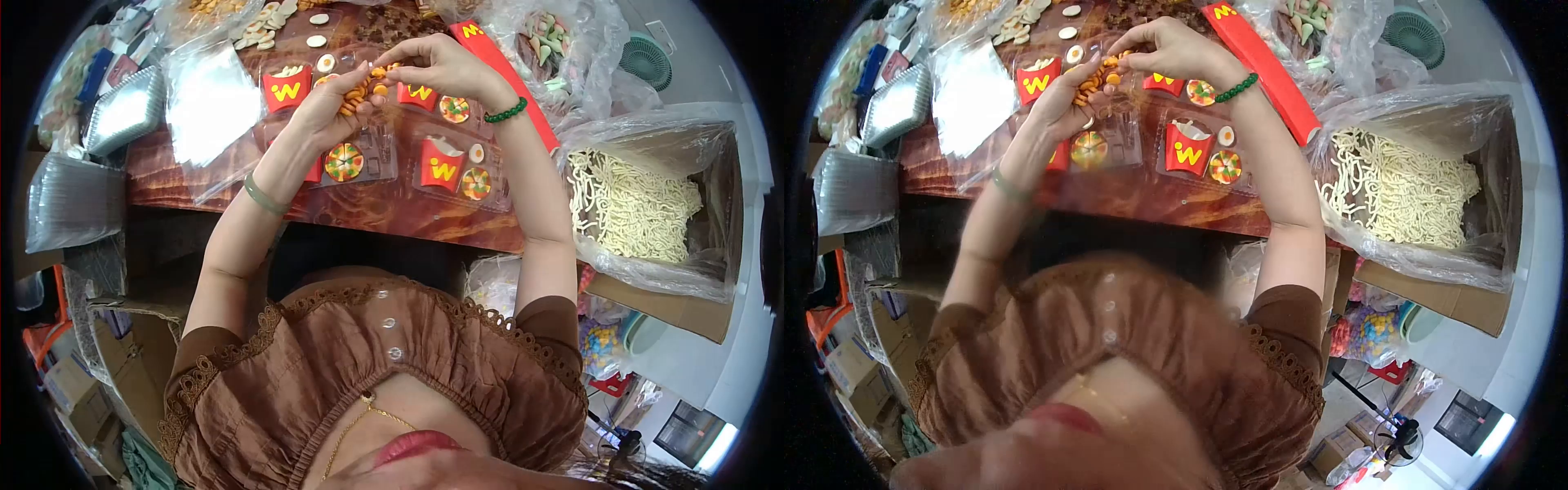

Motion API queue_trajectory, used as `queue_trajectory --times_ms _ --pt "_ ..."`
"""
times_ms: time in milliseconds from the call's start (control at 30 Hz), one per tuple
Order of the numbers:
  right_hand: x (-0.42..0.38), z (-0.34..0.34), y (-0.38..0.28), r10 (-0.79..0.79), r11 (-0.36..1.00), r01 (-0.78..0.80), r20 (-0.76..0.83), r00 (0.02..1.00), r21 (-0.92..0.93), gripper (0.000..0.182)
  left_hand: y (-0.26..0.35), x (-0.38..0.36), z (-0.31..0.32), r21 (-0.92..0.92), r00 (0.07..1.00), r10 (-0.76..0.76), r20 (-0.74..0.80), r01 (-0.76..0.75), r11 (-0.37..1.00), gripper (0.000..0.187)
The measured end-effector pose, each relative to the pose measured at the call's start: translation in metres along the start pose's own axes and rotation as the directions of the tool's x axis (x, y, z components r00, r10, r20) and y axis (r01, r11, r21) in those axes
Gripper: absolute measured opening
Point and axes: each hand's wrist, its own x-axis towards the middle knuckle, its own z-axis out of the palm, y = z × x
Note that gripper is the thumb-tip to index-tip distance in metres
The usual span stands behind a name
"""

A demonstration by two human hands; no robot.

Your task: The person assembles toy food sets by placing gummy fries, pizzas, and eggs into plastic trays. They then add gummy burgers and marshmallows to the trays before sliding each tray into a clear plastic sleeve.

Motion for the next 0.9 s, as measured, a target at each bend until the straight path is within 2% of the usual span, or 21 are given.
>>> queue_trajectory --times_ms 67,133,167,233,300,367,433,500,567,633,700,767,833,900 --pt "-0.002 0.008 0.005 -0.010 0.999 0.010 0.001 1.000 -0.041 0.029 -0.006 -0.005 -0.007 0.004 1.000 0.002 0.001 -0.002 1.000 0.028" --pt "-0.004 0.016 0.004 -0.029 0.987 0.026 -0.015 0.999 -0.156 0.028 -0.012 -0.014 -0.001 0.061 0.994 0.014 -0.110 -0.007 0.998 0.028" --pt "-0.005 0.021 0.003 -0.027 0.988 0.025 -0.013 1.000 -0.155 0.028 -0.013 -0.017 -0.001 0.049 0.997 -0.001 -0.080 0.005 0.999 0.027" --pt "-0.009 0.031 -0.001 -0.130 0.990 0.122 -0.119 0.984 -0.067 0.025 -0.018 -0.019 -0.007 0.040 1.000 0.005 -0.027 -0.003 0.999 0.026" --pt "-0.013 0.035 -0.003 -0.092 0.996 0.088 -0.147 0.985 -0.031 0.023 -0.020 -0.022 -0.009 0.031 1.000 0.012 0.026 -0.013 0.999 0.026" --pt "-0.015 0.037 -0.002 -0.051 0.999 0.054 -0.172 0.984 0.008 0.022 -0.023 -0.026 -0.009 -0.084 0.998 0.014 0.058 -0.009 0.996 0.026" --pt "-0.017 0.037 0.000 -0.190 0.930 0.137 -0.127 0.974 -0.341 0.021 -0.026 -0.027 -0.006 -0.051 1.000 0.022 0.006 -0.022 0.998 0.027" --pt "-0.016 0.042 0.000 -0.216 0.910 0.153 -0.126 0.968 -0.385 0.021 -0.032 -0.028 -0.001 -0.020 0.999 0.031 -0.043 -0.032 0.999 0.028" --pt "-0.016 0.044 -0.002 -0.248 0.886 0.175 -0.120 0.961 -0.429 0.021 -0.035 -0.028 0.003 0.012 0.996 0.086 -0.023 -0.086 0.996 0.030" --pt "-0.017 0.045 -0.006 -0.289 0.899 0.212 -0.157 0.944 -0.382 0.021 -0.038 -0.028 -0.005 -0.024 0.998 0.056 0.032 -0.055 0.998 0.030" --pt "-0.017 0.046 -0.007 -0.272 0.902 0.196 -0.152 0.950 -0.384 0.021 -0.041 -0.025 -0.010 -0.057 0.996 0.027 0.085 -0.022 0.998 0.031" --pt "-0.017 0.048 -0.006 -0.250 0.907 0.177 -0.151 0.956 -0.383 0.020 -0.045 -0.022 -0.010 -0.292 0.995 -0.088 0.043 0.096 0.952 0.030" --pt "-0.016 0.046 -0.002 -0.094 0.945 0.053 -0.112 0.989 -0.324 0.020 -0.045 -0.018 -0.013 -0.308 0.996 -0.084 0.041 0.092 0.947 0.029" --pt "-0.019 0.045 0.000 -0.046 0.963 0.001 -0.160 0.986 -0.271 0.020 -0.046 -0.017 -0.015 -0.329 0.996 -0.084 0.038 0.092 0.940 0.028"
